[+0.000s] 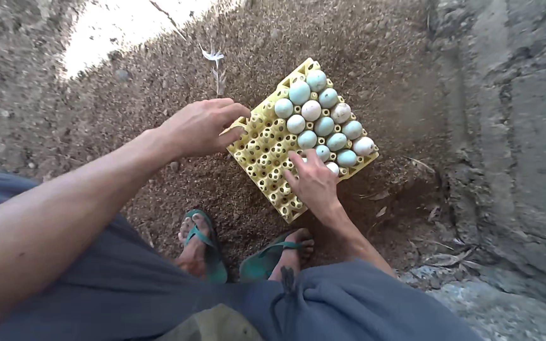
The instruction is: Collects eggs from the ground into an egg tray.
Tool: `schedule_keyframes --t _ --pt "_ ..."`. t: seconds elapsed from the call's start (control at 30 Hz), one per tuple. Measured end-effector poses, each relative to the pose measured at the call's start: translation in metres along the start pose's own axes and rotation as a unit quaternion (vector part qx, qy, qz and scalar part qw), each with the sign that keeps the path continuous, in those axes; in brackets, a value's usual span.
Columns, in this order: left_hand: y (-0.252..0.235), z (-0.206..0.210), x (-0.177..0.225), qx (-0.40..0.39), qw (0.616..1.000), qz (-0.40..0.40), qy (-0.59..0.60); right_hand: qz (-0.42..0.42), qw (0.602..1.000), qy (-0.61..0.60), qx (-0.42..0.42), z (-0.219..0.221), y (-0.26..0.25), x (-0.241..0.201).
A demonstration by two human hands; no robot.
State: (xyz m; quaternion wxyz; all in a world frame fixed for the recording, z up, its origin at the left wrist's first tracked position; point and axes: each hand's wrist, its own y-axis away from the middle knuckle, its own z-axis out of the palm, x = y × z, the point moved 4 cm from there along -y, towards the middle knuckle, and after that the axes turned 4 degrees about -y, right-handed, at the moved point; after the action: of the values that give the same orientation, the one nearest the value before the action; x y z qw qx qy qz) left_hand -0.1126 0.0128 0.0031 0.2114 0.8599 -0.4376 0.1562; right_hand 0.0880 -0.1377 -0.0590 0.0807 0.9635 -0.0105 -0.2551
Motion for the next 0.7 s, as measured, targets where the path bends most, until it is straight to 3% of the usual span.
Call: schedule_keyframes --t 0.13,0.27,0.33,0.43,0.5,0.57,0.7 --pt "-0.001 0.005 -0.007 -0.013 1.0 -0.017 0.001 -0.144 0.973 -0.048 0.172 0.022 -0.038 -0.01" --pt "-0.004 0.002 -0.021 0.007 0.998 -0.055 0.007 -0.161 0.97 -0.055 0.172 0.031 -0.043 -0.002" --pt "-0.009 0.001 -0.035 0.021 0.988 -0.141 0.062 -0.107 0.958 -0.086 0.254 0.008 -0.014 0.015" --pt "-0.036 0.01 -0.058 -0.032 0.94 -0.298 0.166 0.098 0.918 -0.112 0.368 -0.011 0.045 0.066" --pt "-0.066 0.028 -0.069 -0.051 0.926 -0.312 0.207 0.263 0.893 -0.192 0.311 0.003 0.073 0.086" --pt "-0.092 0.053 -0.072 -0.079 0.917 -0.311 0.239 0.359 0.851 -0.308 0.227 0.029 0.088 0.083" --pt "-0.111 0.09 -0.061 -0.108 0.894 -0.32 0.293 0.386 0.812 -0.37 0.235 0.05 0.089 0.053"
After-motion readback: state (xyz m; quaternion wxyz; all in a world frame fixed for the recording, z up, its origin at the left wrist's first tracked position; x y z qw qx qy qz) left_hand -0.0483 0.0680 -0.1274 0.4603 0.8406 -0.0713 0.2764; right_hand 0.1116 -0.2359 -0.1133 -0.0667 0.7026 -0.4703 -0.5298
